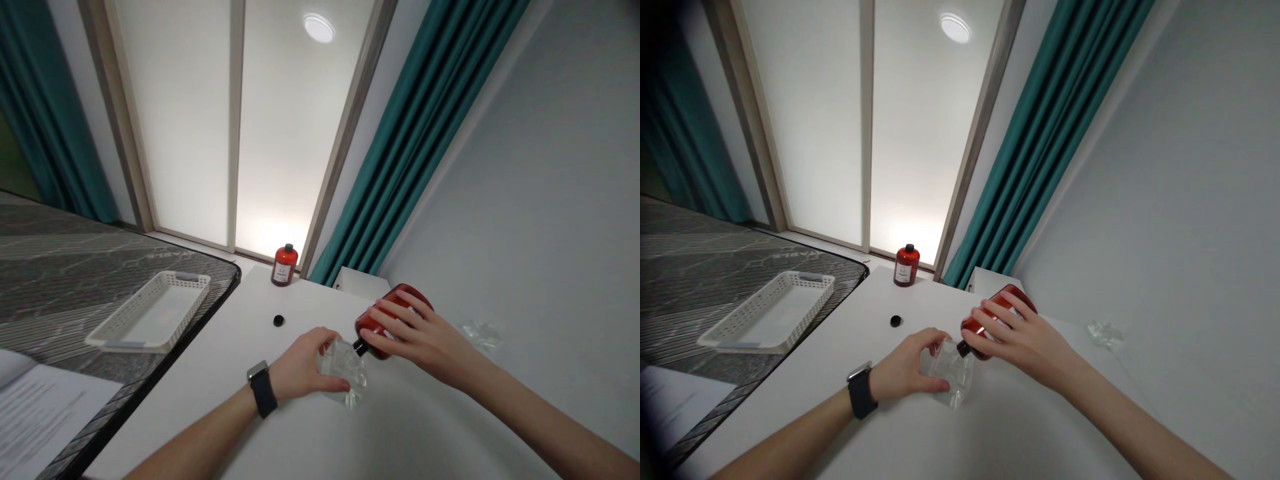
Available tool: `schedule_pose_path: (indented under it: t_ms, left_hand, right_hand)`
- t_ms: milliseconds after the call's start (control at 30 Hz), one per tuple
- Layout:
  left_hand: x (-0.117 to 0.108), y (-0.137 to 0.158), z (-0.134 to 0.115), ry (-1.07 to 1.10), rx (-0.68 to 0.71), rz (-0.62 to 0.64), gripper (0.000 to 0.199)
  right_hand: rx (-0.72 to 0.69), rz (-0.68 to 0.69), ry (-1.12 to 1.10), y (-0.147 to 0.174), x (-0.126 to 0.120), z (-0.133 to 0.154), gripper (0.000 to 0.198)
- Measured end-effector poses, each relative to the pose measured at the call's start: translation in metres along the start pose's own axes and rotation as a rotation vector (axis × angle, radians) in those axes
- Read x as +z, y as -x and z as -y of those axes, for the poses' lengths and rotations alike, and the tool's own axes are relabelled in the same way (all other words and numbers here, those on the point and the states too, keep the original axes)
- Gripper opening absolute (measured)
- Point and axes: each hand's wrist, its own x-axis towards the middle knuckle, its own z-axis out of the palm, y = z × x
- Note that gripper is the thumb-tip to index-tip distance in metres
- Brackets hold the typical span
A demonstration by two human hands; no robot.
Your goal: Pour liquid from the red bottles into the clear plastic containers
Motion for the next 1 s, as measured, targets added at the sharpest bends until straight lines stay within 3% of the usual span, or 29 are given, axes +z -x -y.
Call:
schedule_pose_path:
  t_ms: [733, 1000]
  left_hand:
    - [-0.002, 0.001, 0.0, 0.001, 0.022, -0.014, 0.06]
    - [-0.001, -0.001, 0.002, -0.012, 0.02, -0.02, 0.062]
  right_hand:
    - [-0.023, -0.019, 0.027, -0.009, -0.01, -0.003, 0.042]
    - [0.144, -0.049, -0.152, 0.005, 0.012, 0.007, 0.04]
